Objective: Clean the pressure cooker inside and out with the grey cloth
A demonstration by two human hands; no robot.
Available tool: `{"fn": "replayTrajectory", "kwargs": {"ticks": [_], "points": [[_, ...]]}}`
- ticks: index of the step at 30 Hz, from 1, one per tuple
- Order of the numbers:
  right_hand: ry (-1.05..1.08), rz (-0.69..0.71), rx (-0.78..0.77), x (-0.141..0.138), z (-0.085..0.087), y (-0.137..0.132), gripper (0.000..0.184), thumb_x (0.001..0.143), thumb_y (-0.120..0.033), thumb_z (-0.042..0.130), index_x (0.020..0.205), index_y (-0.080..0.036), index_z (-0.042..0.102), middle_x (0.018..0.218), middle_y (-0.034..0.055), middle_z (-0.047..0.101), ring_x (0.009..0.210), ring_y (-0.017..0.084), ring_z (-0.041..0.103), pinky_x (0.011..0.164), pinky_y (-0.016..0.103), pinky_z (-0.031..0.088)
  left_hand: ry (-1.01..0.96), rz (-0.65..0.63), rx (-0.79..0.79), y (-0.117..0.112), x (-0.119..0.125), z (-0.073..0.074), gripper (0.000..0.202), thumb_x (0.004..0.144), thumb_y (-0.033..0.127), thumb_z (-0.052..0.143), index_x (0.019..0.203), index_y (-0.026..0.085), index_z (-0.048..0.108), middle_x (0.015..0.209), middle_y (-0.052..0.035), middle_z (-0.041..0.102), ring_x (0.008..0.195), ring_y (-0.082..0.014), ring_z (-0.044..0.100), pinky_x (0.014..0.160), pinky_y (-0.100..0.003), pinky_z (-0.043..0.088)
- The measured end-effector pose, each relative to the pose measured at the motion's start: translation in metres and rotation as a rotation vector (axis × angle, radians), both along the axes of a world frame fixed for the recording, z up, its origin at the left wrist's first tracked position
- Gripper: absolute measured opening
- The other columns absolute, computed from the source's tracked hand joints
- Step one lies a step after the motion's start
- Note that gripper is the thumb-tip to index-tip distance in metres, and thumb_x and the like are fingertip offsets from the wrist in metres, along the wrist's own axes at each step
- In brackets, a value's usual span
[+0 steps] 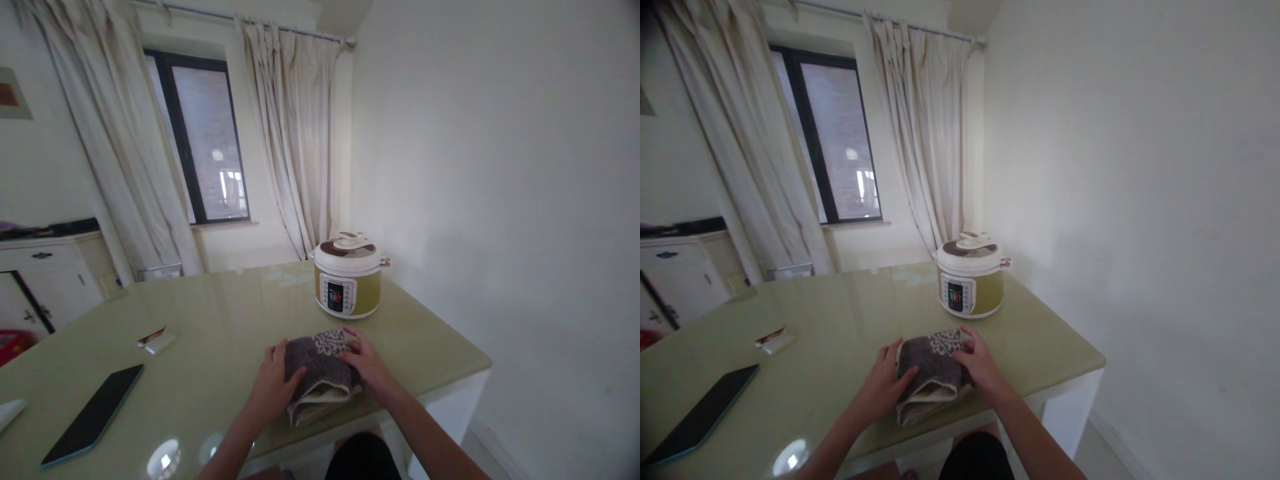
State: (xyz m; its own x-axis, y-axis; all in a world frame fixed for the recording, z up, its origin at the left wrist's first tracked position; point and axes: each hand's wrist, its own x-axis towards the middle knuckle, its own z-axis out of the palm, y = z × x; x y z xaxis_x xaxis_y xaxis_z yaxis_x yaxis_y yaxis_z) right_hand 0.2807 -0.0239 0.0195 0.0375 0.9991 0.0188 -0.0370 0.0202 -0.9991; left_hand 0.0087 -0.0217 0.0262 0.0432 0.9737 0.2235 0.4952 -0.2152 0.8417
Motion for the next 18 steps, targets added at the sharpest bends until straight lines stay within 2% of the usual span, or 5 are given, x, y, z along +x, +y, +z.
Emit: {"fn": "replayTrajectory", "kwargs": {"ticks": [2, 4, 9, 13, 18], "points": [[-0.206, -0.084, 0.049, 0.001, -0.005, 0.008, 0.076, 0.072, -0.033, 0.080, 0.143, -0.019, 0.056, 0.113, 0.0097, 0.077, 0.104, 0.028, 0.075, 0.098, 0.047, 0.058, -0.054, 0.026, -0.037, 0.001, 0.004, -0.011, 0.076, 0.076, 0.057, 0.079, 0.138, 0.018, 0.060, 0.142, -0.0237, 0.065, 0.140, -0.0447, 0.057, 0.121, -0.058, 0.037], [-0.354, -0.108, 0.061, 0.002, -0.006, 0.013, 0.065, 0.078, -0.032, 0.076, 0.139, -0.018, 0.059, 0.114, 0.0112, 0.077, 0.103, 0.028, 0.075, 0.099, 0.048, 0.058, -0.188, -0.046, -0.120, 0.003, 0.011, -0.011, 0.079, 0.075, 0.055, 0.083, 0.139, 0.018, 0.058, 0.134, -0.0221, 0.070, 0.132, -0.0422, 0.063, 0.117, -0.057, 0.043], [-0.362, -0.034, 0.088, 0.005, -0.004, 0.012, 0.064, 0.074, -0.048, 0.083, 0.127, -0.016, 0.067, 0.120, 0.0146, 0.077, 0.112, 0.034, 0.073, 0.105, 0.052, 0.055, -0.652, -0.146, -0.384, -0.002, 0.038, 0.017, 0.083, 0.066, 0.037, 0.091, 0.139, 0.018, 0.058, 0.128, -0.0178, 0.073, 0.114, -0.0345, 0.073, 0.100, -0.049, 0.058], [-0.120, 0.022, 0.024, 0.006, 0.010, 0.002, 0.075, 0.061, -0.063, 0.092, 0.117, -0.018, 0.072, 0.121, 0.0143, 0.078, 0.120, 0.037, 0.070, 0.111, 0.055, 0.050, -0.834, -0.264, -0.459, -0.011, 0.054, 0.049, 0.067, 0.062, 0.021, 0.082, 0.127, 0.019, 0.067, 0.123, -0.0128, 0.078, 0.118, -0.0334, 0.073, 0.104, -0.046, 0.056], [0.379, 0.265, -0.149, 0.004, 0.043, -0.016, 0.072, 0.065, -0.071, 0.087, 0.113, -0.018, 0.074, 0.111, 0.0148, 0.081, 0.115, 0.038, 0.074, 0.106, 0.055, 0.054, -0.963, -0.349, -0.485, 0.002, 0.061, 0.081, 0.068, 0.058, 0.022, 0.075, 0.126, 0.022, 0.070, 0.117, -0.0082, 0.080, 0.120, -0.0354, 0.072, 0.104, -0.048, 0.056]]}}
